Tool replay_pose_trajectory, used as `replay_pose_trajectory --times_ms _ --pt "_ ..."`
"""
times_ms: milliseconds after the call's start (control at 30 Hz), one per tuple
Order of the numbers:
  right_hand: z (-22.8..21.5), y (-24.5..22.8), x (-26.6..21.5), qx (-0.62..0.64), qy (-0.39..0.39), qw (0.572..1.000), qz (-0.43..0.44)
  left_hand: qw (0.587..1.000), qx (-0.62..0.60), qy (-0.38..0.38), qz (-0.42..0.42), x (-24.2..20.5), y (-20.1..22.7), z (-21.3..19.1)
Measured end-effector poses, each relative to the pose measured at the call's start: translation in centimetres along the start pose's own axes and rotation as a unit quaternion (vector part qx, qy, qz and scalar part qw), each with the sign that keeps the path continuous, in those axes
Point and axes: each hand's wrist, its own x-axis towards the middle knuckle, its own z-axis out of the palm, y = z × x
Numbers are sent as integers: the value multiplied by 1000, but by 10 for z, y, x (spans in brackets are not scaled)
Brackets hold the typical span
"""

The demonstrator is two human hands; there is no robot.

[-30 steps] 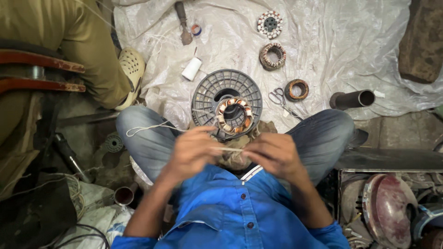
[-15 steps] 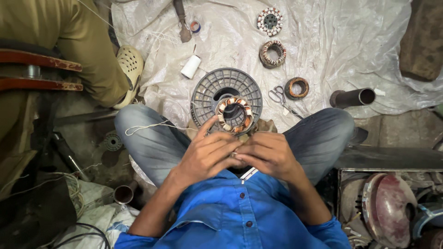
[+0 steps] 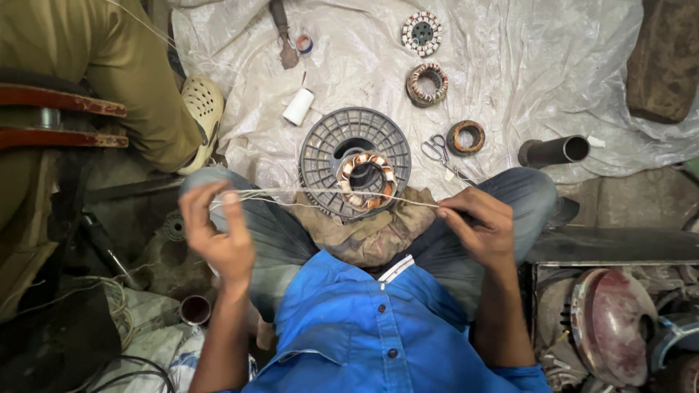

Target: The person sits on the floor and ties a white string around a circular motor stator to secure copper windings. The person repeatedly wraps and knots the string by hand to hold the coils in place.

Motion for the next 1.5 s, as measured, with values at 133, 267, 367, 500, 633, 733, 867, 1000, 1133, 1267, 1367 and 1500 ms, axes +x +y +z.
replay_pose_trajectory --times_ms 133,267,367,500,633,733,867,1000,1133,1267,1367,1500 --pt "6 -14 7 8 -66 996 -59 995 22 -48 89 -1 34 6" --pt "31 -32 6 53 -154 980 -115 920 -122 -287 238 -19 57 32" --pt "41 -35 2 64 -151 979 -125 889 -173 -342 251 -33 58 48" --pt "33 -24 -2 82 -143 983 -80 905 -189 -329 192 -33 40 41" --pt "22 -15 0 72 -117 988 -64 926 -187 -317 76 -25 29 20" --pt "22 -15 0 -20 -70 992 -100 910 -235 -343 2 -28 29 12" --pt "28 -21 1 -197 49 970 -134 853 -261 -447 69 -35 28 17" --pt "34 -20 -5 -126 49 991 -21 820 -226 -506 141 -61 33 37" --pt "37 -12 -8 99 7 994 45 821 -175 -527 133 -77 40 48" --pt "40 -8 -12 307 94 938 134 879 -116 -406 220 -70 47 48" --pt "42 -8 -15 275 74 945 161 923 -119 -325 167 -56 55 42" --pt "51 -13 -23 175 -103 975 89 941 -139 -263 162 -36 61 37"
